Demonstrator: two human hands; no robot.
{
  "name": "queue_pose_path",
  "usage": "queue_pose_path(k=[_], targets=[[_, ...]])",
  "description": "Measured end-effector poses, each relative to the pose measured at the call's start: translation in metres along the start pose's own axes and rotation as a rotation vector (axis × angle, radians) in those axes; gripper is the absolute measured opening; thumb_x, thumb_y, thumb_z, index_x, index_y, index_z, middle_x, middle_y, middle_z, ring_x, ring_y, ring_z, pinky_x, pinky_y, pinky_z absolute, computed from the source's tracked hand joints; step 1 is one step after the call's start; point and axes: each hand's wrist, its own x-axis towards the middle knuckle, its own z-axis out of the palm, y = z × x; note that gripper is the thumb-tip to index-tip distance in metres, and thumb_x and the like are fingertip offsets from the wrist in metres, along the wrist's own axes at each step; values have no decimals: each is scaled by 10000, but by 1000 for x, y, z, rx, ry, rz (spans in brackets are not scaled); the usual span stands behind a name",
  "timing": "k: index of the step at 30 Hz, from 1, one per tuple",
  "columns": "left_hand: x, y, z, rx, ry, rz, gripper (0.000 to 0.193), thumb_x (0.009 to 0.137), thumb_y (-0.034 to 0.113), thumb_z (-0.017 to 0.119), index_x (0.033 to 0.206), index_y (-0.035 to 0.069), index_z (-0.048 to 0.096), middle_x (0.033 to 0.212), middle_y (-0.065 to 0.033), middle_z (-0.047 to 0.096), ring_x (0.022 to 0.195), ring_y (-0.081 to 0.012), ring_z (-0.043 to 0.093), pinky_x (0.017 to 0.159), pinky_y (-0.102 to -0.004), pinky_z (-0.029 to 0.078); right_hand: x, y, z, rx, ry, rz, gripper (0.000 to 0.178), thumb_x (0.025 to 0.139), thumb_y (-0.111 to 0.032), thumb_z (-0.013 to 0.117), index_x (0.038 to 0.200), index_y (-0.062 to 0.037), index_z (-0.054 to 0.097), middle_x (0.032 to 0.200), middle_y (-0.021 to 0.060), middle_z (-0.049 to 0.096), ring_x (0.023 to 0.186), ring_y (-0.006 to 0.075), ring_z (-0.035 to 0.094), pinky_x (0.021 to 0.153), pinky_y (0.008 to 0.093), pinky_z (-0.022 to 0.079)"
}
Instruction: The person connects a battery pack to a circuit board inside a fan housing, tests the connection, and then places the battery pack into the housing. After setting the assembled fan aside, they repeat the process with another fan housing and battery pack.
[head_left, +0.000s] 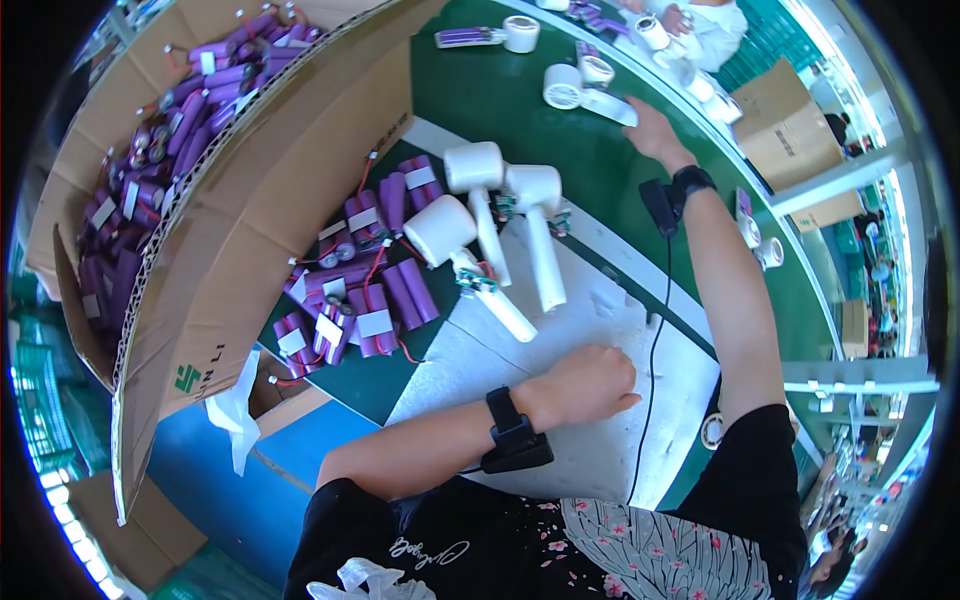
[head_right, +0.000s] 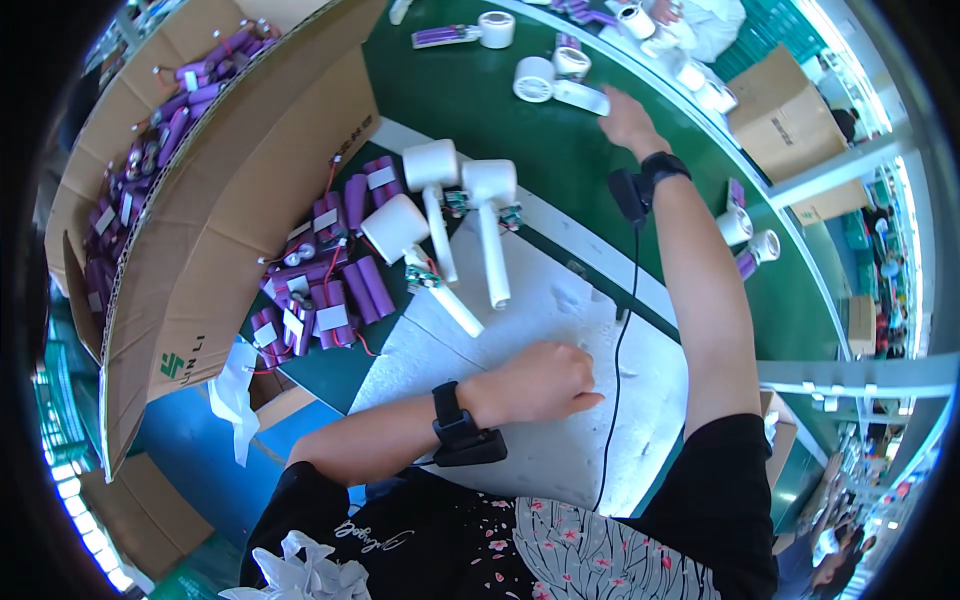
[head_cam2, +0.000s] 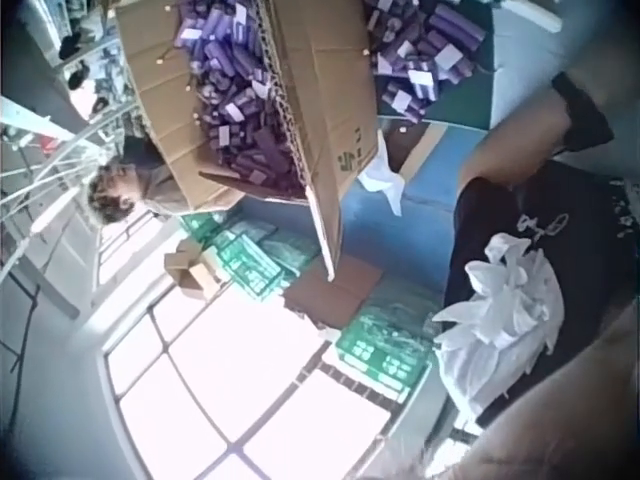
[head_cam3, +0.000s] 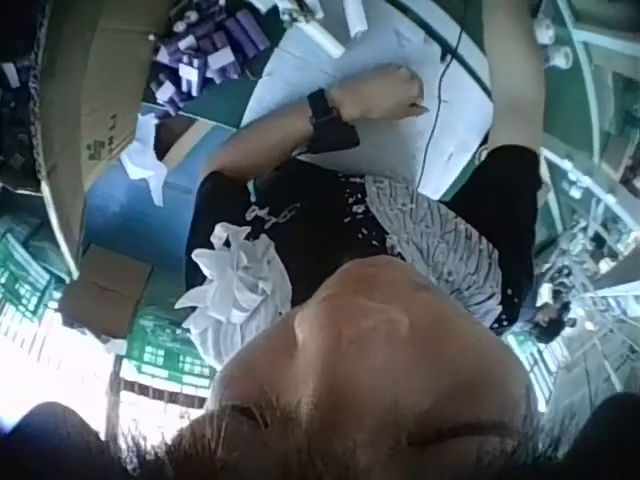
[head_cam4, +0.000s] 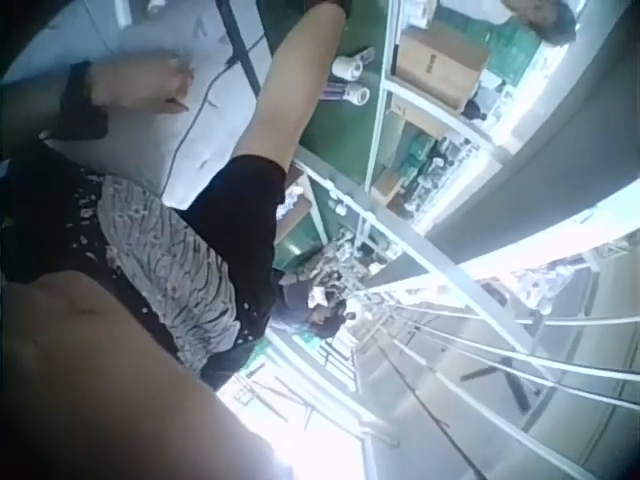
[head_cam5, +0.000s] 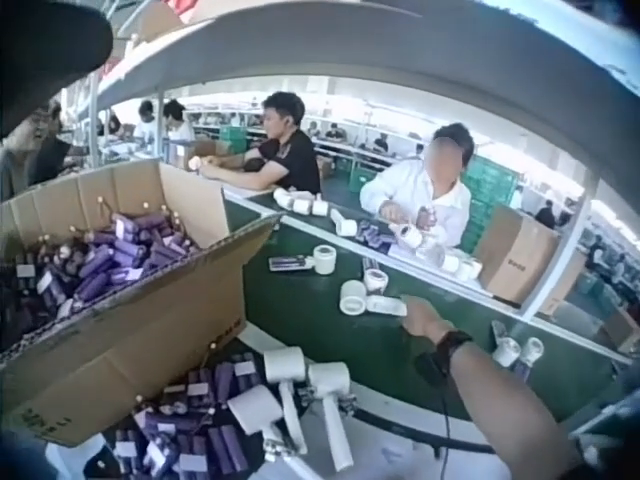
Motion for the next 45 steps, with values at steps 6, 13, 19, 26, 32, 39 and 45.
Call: queue_pose_path(k=[6, 13, 19, 26, 32, 39, 45], targets=[[-3, 2, -4, -8, -13, 28, 291, 825, 273, 664, 729, -2, 683, 800, -164, 672, 778, -356, 660, 718, -439, 536, -72, -38, -70, 235, -138, 50, 254, 753, -197, 652, 917, -3, 656, 808, 218, 640, 758, 353, 637, 708, 412, 490], [-4, 7, -17, -45, 3, 29, 285, 843, 260, 658, 694, 18, 666, 711, -167, 628, 736, -363, 621, 672, -450, 496, -259, -96, -143, 225, 97, 81, 188, 697, -15, 656, 881, -1, 620, 742, 150, 596, 674, 303, 569, 611, 379, 452], [-36, 25, -75, -91, 105, -11, 178, 822, 182, 684, 800, 6, 674, 724, -159, 650, 671, -328, 629, 635, -402, 489, -357, -141, -162, 169, -59, -85, 232, 625, -7, 718, 832, -48, 622, 741, 97, 563, 715, 283, 541, 637, 377, 452], [-106, -16, -160, 472, 820, -812, 270, 781, 166, 699, 1038, 83, 698, 887, -203, 683, 854, -379, 654, 779, -421, 523, -388, -157, -158, 449, -194, -175, 268, 646, 11, 722, 902, -42, 665, 767, 102, 576, 707, 273, 564, 641, 359, 478], [-122, -41, -162, 599, 729, -833, 266, 807, 182, 712, 1003, 3, 712, 629, -124, 657, 582, -155, 642, 563, -299, 493, -389, -149, -164, 657, -112, -17, 202, 730, -16, 719, 926, -31, 671, 806, 98, 621, 709, 269, 614, 609, 340, 501], [-133, 59, -163, -68, 546, -530, 78, 842, 8, 643, 880, -34, 697, 701, -57, 664, 626, -102, 611, 542, -217, 447, -401, -129, -177, 722, -9, 107, 292, 736, -14, 731, 1018, -12, 654, 915, 125, 647, 775, 247, 635, 659, 311, 506], [-57, 108, -110, -378, 80, 24, 114, 786, -52, 691, 900, -45, 679, 743, -128, 690, 730, -163, 689, 623, -245, 525, -375, -145, -169, 830, 318, -57, 426, 757, -82, 746, 1140, 5, 582, 941, 109, 645, 786, 211, 634, 680, 299, 515]])
